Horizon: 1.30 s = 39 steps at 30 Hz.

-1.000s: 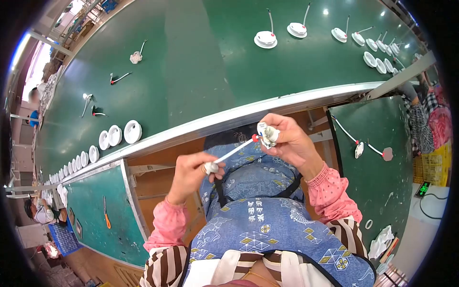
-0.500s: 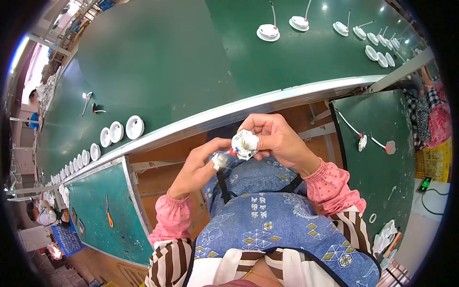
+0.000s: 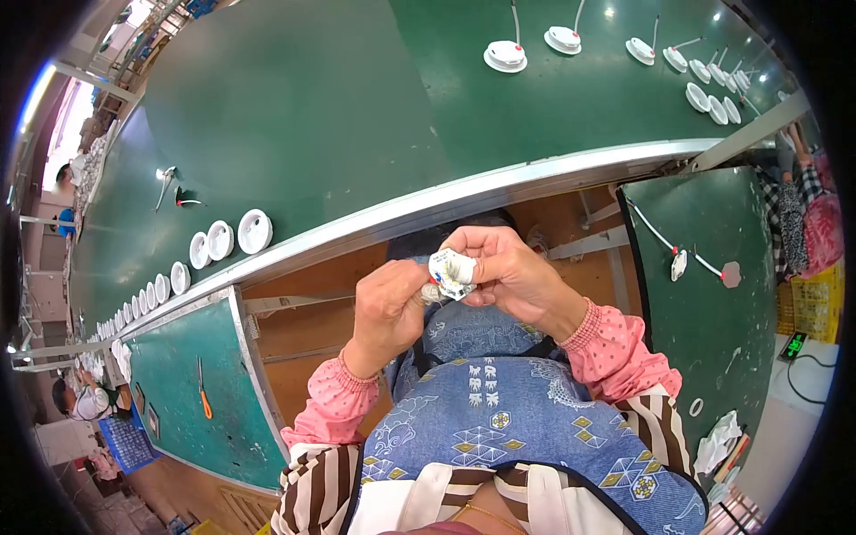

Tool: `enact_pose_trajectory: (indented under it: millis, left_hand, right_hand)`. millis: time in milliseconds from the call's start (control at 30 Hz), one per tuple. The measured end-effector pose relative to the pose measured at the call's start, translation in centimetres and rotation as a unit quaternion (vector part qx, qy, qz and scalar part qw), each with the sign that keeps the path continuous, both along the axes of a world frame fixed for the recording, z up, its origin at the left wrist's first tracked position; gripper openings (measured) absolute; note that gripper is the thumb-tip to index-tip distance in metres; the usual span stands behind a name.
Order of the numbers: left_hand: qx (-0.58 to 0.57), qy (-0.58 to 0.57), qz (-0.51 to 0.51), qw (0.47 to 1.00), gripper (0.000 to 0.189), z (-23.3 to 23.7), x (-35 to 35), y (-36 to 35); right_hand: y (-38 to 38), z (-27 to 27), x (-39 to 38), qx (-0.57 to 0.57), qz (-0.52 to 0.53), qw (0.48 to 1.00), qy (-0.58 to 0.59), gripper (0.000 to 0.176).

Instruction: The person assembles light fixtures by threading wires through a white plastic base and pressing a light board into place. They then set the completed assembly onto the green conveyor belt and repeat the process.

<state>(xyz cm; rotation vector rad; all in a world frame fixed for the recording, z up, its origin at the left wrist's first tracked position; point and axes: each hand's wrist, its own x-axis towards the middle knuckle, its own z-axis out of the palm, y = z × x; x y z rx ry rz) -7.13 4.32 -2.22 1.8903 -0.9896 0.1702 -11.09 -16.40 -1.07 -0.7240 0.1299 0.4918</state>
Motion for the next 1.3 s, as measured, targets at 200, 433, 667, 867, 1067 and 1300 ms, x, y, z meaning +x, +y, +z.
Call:
enact_pose_trajectory:
  millis: [200,433,667,867,1067,1300]
  left_hand:
    - [-0.066,0.148,-0.027,0.986,0.020,-0.4,-0.2,0.3]
    - [0.174,-0.064,0.165,0.969,0.026,-1.5,1.6,7.9]
    - [0.351,-0.067,0.281,0.891,0.077,1.8,11.4,17.8]
    - [0.193,0.003,0.337,0.922,0.067,-1.9,13.9,11.2]
    - [0.175,0.067,0.273,0.944,0.077,-1.2,10.7,4.2]
    - [0.207,0.038,0.068,0.975,0.091,-1.0,15.0,5.5]
  right_hand:
    - [-0.9,-1.1,0.2,-0.013,-0.028,0.999,-0.027,0.024]
    - [-4.8,1.2,0.6,0.029,-0.161,0.982,-0.090,0.021]
    - [-4.9,1.1,0.8,0.032,-0.170,0.978,-0.117,0.021]
    - [-3.9,1.0,1.2,0.062,-0.149,0.978,-0.132,0.025]
    - [-3.8,-0.3,3.2,0.080,-0.157,0.971,-0.159,0.025]
    - [-1.6,0.0,4.8,0.060,-0.155,0.976,-0.141,0.023]
